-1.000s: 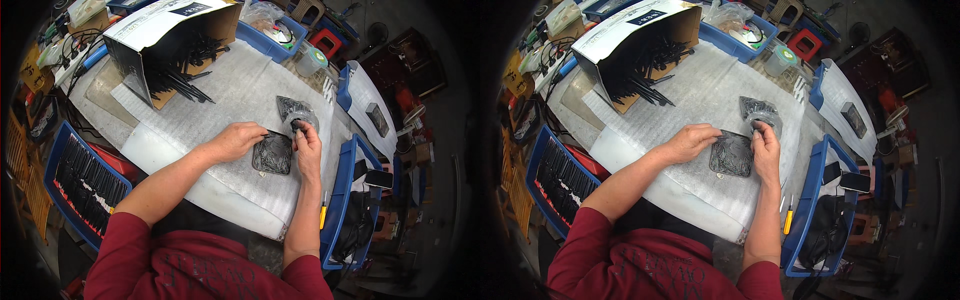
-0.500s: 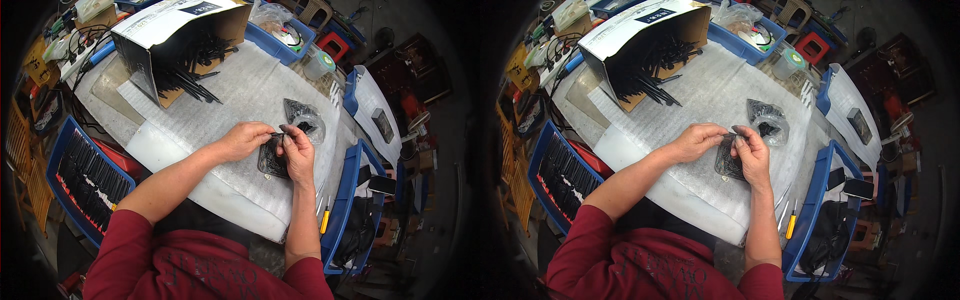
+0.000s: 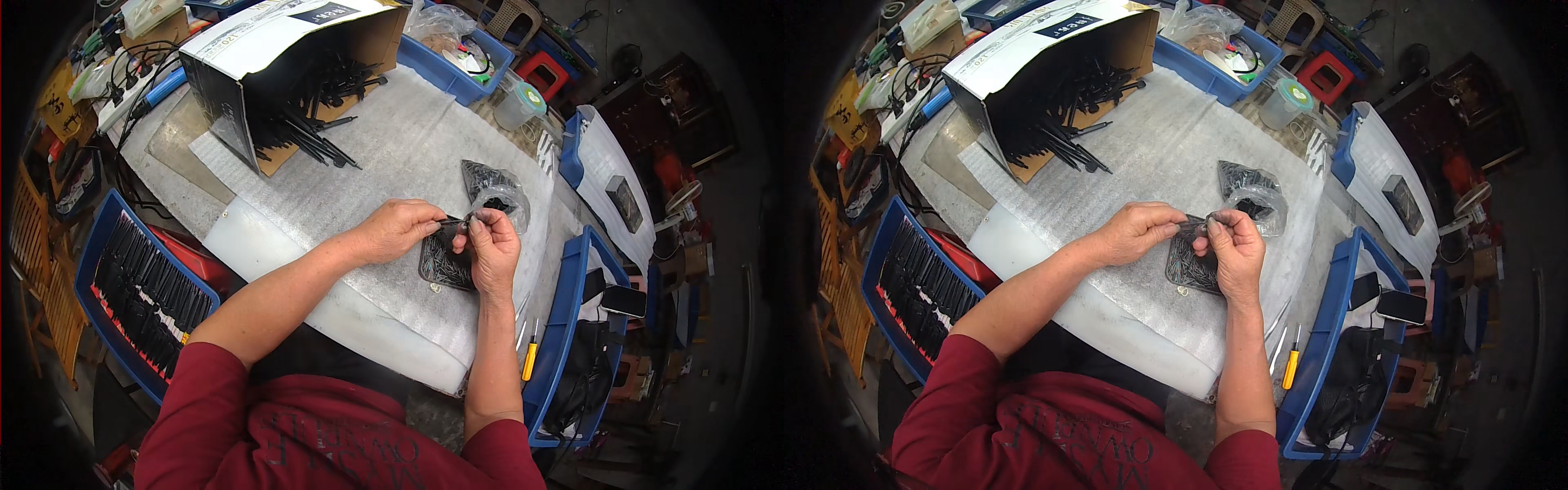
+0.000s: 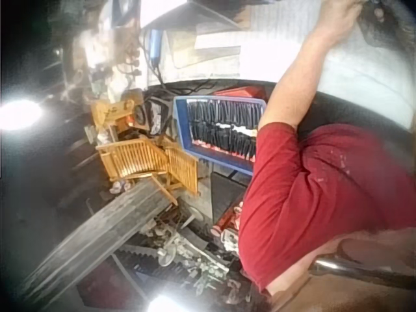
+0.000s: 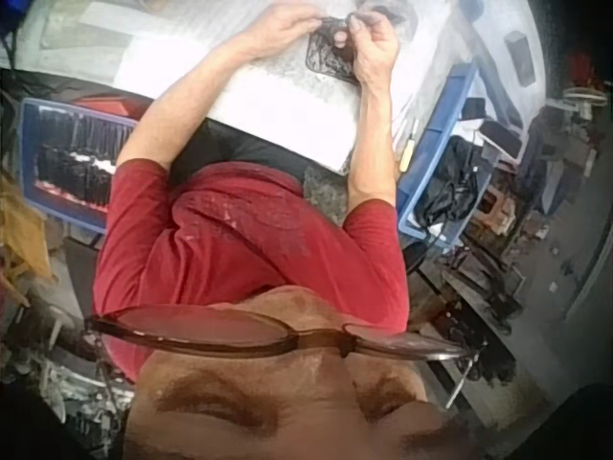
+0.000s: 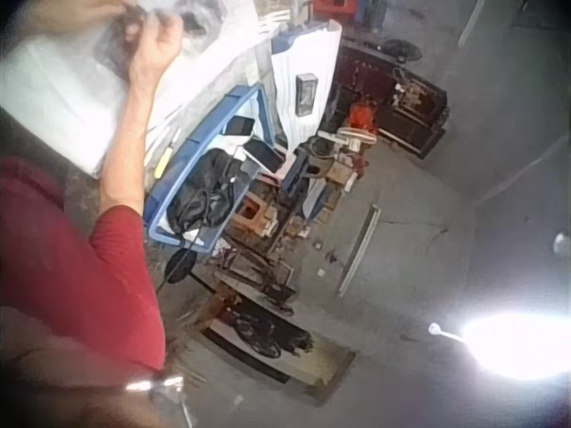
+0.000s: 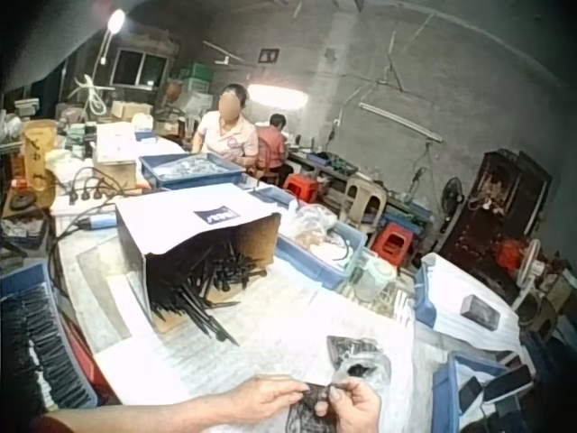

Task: The person assembles small plastic components by fitting pieces together by hand, then sorts the assembled components into a blue storage bin.

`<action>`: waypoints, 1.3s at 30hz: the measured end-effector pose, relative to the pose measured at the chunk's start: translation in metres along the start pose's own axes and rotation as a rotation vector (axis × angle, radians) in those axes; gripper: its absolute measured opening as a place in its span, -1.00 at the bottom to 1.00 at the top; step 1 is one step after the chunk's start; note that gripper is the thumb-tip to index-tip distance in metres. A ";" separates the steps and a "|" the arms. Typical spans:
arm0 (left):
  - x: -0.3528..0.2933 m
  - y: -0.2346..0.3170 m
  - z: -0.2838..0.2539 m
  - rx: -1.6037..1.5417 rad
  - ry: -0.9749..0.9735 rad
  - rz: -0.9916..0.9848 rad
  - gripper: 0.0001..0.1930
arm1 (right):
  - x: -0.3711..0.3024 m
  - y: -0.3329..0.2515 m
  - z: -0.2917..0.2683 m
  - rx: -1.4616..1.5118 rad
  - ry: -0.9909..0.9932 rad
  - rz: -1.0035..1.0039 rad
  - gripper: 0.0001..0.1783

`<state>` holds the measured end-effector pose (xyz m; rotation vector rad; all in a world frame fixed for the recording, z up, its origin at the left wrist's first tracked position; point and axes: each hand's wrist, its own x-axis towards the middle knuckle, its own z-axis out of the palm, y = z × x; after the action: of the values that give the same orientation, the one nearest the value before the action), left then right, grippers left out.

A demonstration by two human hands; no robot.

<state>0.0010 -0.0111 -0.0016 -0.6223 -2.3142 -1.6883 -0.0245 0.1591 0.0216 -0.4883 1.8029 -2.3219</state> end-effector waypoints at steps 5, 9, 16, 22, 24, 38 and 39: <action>-0.001 0.002 -0.001 0.036 0.010 -0.004 -0.83 | 0.000 0.002 -0.002 -0.049 -0.013 -0.001 -0.90; 0.000 0.000 0.000 0.043 0.008 0.040 -0.84 | 0.001 0.002 -0.003 -0.047 -0.014 -0.003 -0.90; -0.001 0.000 -0.001 0.039 0.014 0.062 -0.84 | 0.001 0.001 -0.002 -0.007 -0.013 0.021 -0.90; 0.000 0.003 -0.003 0.012 -0.022 0.009 -0.83 | 0.001 0.002 -0.002 -0.017 -0.006 0.020 -0.90; 0.000 0.005 -0.003 0.016 -0.024 0.004 -0.83 | 0.001 0.002 -0.003 -0.014 -0.004 0.022 -0.90; 0.000 0.002 -0.002 0.055 0.007 0.063 -0.83 | 0.001 0.003 -0.005 -0.046 -0.007 0.017 -0.89; 0.000 0.003 -0.002 0.046 0.004 0.058 -0.83 | 0.001 0.003 -0.005 -0.045 -0.008 0.018 -0.89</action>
<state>0.0023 -0.0123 0.0012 -0.6690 -2.3023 -1.6048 -0.0272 0.1630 0.0176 -0.4847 1.8520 -2.2689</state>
